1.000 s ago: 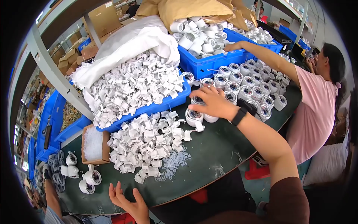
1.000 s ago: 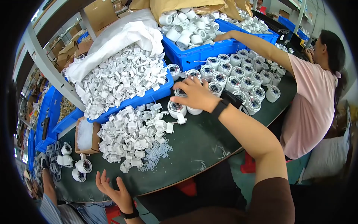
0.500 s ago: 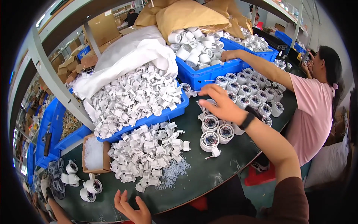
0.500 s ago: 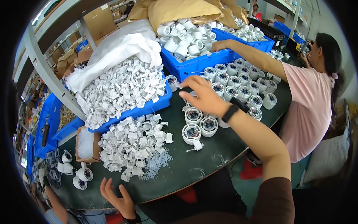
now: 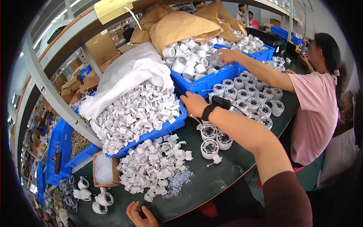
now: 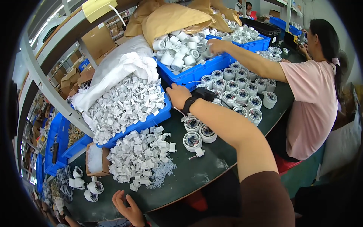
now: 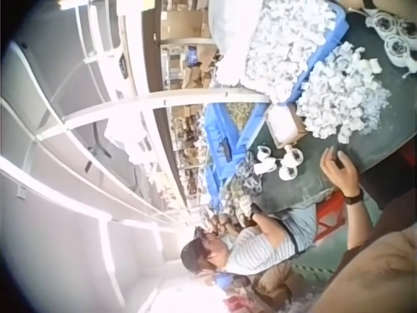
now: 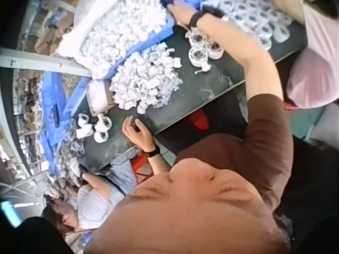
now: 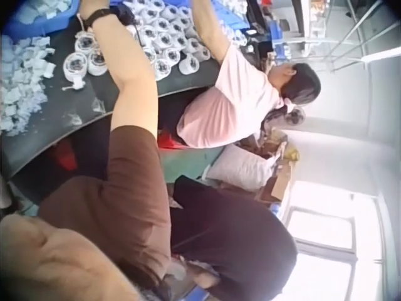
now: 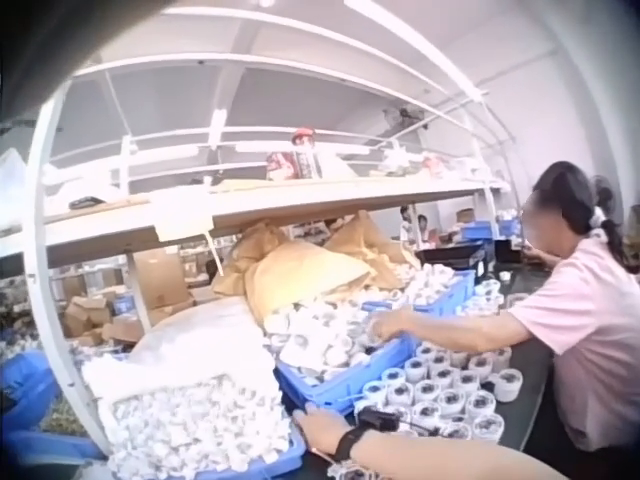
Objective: The person assembles camera components by hand, picking up a white plastic housing, inserting a small white part, and pressing a tiny clear ring onto it. They place the completed assembly on the table and repeat the process with new parts.
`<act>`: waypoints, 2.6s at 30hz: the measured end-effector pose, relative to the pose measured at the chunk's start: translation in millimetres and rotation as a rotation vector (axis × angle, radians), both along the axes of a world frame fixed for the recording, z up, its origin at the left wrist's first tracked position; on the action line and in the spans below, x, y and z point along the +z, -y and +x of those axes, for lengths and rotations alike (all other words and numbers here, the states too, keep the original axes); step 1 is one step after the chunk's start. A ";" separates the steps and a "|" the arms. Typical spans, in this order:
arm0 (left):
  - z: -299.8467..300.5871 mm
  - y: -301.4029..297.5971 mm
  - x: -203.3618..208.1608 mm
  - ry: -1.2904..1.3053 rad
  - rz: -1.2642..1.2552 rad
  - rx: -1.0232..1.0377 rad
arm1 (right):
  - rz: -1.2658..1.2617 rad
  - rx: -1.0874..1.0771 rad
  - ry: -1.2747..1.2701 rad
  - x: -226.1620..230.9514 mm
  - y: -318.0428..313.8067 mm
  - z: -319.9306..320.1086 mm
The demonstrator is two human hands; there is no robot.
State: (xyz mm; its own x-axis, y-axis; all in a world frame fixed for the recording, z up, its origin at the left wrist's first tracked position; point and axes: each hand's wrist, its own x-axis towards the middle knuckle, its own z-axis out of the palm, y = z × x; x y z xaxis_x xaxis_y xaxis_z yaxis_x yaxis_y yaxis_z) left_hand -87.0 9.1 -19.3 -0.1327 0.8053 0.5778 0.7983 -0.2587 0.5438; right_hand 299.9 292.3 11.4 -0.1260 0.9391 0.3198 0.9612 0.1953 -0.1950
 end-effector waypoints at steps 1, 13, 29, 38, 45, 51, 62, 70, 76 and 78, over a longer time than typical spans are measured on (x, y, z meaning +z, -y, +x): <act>1.1 -1.2 -1.9 0.055 -0.020 -0.006 | -0.042 0.012 -0.001 5.2 7.2 8.2; -8.4 8.9 -11.9 0.066 -0.025 -0.065 | 0.570 0.440 -0.273 87.0 155.5 -3.8; 74.9 35.4 10.7 1.086 -0.797 -0.835 | 0.041 0.903 -0.390 -1.9 311.5 -81.7; 69.5 36.7 -11.9 0.600 -0.449 -0.654 | -0.682 0.361 -1.487 -18.9 324.7 -119.1; 74.9 38.5 0.3 0.265 -0.364 -0.669 | -0.336 0.424 -1.168 -21.1 319.6 -125.4; 76.9 33.6 8.0 0.322 -0.338 -0.597 | -0.274 0.360 -1.163 -15.7 318.2 -138.7; 90.2 22.3 6.7 0.215 -0.270 -0.538 | -0.611 0.401 -1.522 8.0 302.7 -118.7; 90.1 13.3 7.5 0.327 -0.178 -0.411 | -0.411 0.343 -1.282 -8.8 304.7 -127.1; 90.2 15.9 13.6 0.443 -0.280 -0.428 | -0.178 0.326 -1.118 -7.8 305.6 -142.2; 90.6 15.5 13.6 0.429 -0.259 -0.454 | -0.218 0.254 -1.177 -9.7 307.7 -143.4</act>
